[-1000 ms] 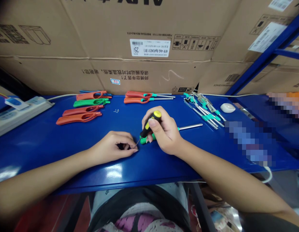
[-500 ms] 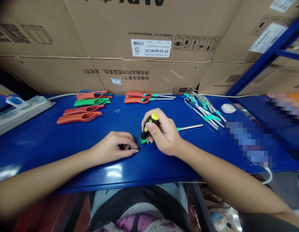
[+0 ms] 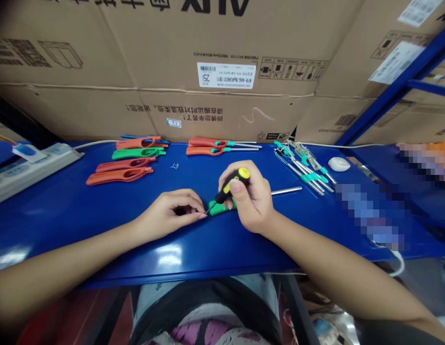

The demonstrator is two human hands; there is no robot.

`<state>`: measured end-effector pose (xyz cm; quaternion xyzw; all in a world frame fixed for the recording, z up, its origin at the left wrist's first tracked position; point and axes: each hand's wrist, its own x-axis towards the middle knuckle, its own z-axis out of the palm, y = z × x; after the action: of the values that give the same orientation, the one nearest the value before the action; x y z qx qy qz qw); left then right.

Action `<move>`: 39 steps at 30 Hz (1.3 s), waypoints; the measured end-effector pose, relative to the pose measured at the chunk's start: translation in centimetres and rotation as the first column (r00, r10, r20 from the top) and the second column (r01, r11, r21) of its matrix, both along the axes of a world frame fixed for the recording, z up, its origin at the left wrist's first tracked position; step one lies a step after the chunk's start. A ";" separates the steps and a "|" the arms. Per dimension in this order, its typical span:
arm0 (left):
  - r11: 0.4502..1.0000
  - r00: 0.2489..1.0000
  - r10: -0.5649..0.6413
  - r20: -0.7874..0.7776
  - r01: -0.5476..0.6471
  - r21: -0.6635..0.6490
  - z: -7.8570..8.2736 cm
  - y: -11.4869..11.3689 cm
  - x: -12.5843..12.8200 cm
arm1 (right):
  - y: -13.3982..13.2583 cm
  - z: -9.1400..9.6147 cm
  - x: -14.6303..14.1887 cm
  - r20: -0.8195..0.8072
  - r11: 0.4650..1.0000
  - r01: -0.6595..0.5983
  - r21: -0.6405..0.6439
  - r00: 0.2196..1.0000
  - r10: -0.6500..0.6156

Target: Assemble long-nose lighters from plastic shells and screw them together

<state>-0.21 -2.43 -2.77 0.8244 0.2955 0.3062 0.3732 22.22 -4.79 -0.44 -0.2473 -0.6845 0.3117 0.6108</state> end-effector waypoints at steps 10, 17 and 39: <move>0.979 0.995 0.027 0.095 -0.007 -0.206 -0.7 -0.2 0.1 | 0.6 0.6 -0.2 -0.134 0.994 0.061 -0.093 0.988 -0.073; 0.979 0.989 -0.109 -0.099 0.124 0.162 0.5 -0.6 -0.3 | 0.6 0.3 -0.1 -0.095 0.992 -0.008 -0.125 0.996 -0.004; 0.972 0.983 -0.159 -0.096 0.173 0.161 0.0 0.0 -0.4 | 0.7 0.2 -0.1 -0.089 0.983 -0.080 -0.164 0.994 0.066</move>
<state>-0.61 -2.45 -2.80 0.8867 0.2137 0.2639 0.3138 22.15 -4.12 -0.29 -0.2591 -0.6388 0.4002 0.6039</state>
